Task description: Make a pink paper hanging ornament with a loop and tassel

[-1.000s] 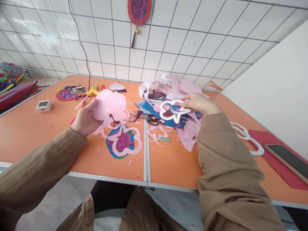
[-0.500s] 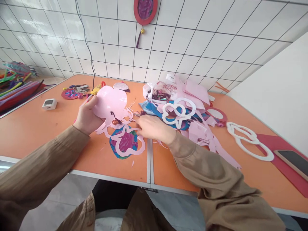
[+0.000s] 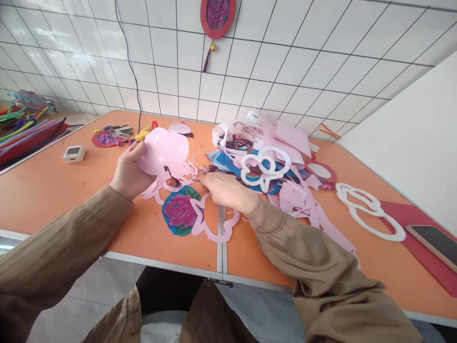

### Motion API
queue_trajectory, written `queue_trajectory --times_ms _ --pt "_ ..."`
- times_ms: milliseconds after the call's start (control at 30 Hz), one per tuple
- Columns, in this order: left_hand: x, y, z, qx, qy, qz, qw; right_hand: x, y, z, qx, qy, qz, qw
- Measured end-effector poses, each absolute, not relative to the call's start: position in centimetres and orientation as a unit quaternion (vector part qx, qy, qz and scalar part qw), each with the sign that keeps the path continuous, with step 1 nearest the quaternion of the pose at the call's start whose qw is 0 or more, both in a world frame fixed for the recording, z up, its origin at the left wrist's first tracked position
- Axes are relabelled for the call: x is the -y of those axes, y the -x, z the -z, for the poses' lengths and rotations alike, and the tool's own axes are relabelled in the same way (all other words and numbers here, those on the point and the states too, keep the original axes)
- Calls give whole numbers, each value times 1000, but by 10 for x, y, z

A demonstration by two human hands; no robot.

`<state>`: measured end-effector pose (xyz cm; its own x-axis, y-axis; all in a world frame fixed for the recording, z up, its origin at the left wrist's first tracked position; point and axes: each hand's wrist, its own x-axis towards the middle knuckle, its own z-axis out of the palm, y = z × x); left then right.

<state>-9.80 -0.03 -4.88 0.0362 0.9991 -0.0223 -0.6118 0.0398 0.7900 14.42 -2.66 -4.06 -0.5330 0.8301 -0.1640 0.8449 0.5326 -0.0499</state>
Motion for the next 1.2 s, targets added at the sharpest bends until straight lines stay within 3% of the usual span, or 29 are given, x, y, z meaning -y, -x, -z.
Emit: queue_trajectory --times_ms 433,667,867,1033,1200 --pt "4 95 44 -301 -263 -624 671 17 -139 34 -828 -535 138 -97" --pt "2 96 46 -293 -269 -627 670 29 -125 55 -865 -490 96 -51" --pt "3 96 45 -299 -258 -615 682 25 -127 66 -875 -456 127 -97" --pt "1 97 47 -280 -273 -639 662 24 -126 62 -862 -409 221 -204" --pt "-1 101 42 -271 -251 -629 684 22 -128 49 -762 -374 422 -317"
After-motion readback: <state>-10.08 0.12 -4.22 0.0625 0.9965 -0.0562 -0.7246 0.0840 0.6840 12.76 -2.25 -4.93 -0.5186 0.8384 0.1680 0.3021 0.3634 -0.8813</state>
